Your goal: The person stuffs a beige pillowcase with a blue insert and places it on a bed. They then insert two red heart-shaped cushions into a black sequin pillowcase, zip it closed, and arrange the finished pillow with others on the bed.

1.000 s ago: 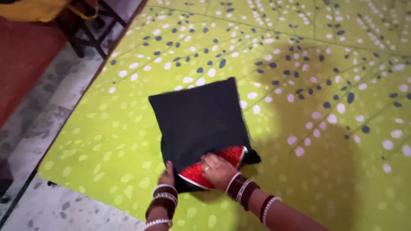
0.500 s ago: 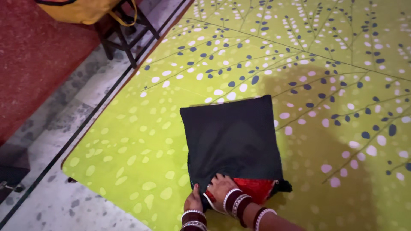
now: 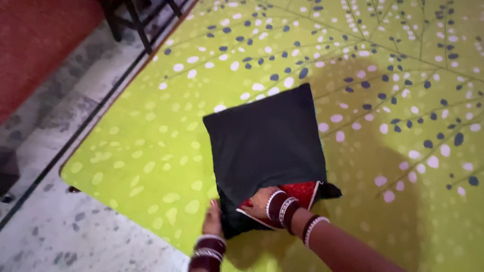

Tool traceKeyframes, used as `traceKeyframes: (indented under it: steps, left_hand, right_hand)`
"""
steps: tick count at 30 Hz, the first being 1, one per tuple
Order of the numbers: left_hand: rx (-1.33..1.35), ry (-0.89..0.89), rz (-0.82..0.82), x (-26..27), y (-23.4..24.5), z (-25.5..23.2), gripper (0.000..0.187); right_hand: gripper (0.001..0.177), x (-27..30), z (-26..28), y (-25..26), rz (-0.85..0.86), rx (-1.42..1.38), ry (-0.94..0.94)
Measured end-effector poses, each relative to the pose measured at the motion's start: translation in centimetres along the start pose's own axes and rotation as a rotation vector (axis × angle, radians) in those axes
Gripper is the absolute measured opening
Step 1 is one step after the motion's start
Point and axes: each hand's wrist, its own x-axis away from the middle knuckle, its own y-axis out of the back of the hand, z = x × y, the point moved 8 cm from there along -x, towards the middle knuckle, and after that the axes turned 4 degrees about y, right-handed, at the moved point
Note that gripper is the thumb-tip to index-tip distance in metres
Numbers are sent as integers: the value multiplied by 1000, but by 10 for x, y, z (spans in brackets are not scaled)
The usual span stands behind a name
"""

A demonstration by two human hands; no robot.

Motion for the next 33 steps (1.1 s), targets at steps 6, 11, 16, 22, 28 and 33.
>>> traceKeyframes:
  steps: [6,11,16,22,28,33]
  left_hand:
    - [-386,414,208,3,-42,57,107]
    - [-257,467,261,40,-27,70,102]
    - [-145,505,287,4,22,-20,64]
    - [-642,-595,-275,76,6,-246,22]
    - [-1009,-862,738,163,-151,-269,57]
    - [-1247,-615,854,137,-154,-236,69]
  right_hand:
    - [56,14,-5,-8,-75,68,132]
    - [52,-34,-44,-23,8,156,252]
    - [59,-5,-19,-3,-81,-16,77]
    - [44,80,0,-17,-679,160,581]
    - [20,108,-80,-51,-501,213,369]
    - [31,147,-94,-11,-483,-97,393]
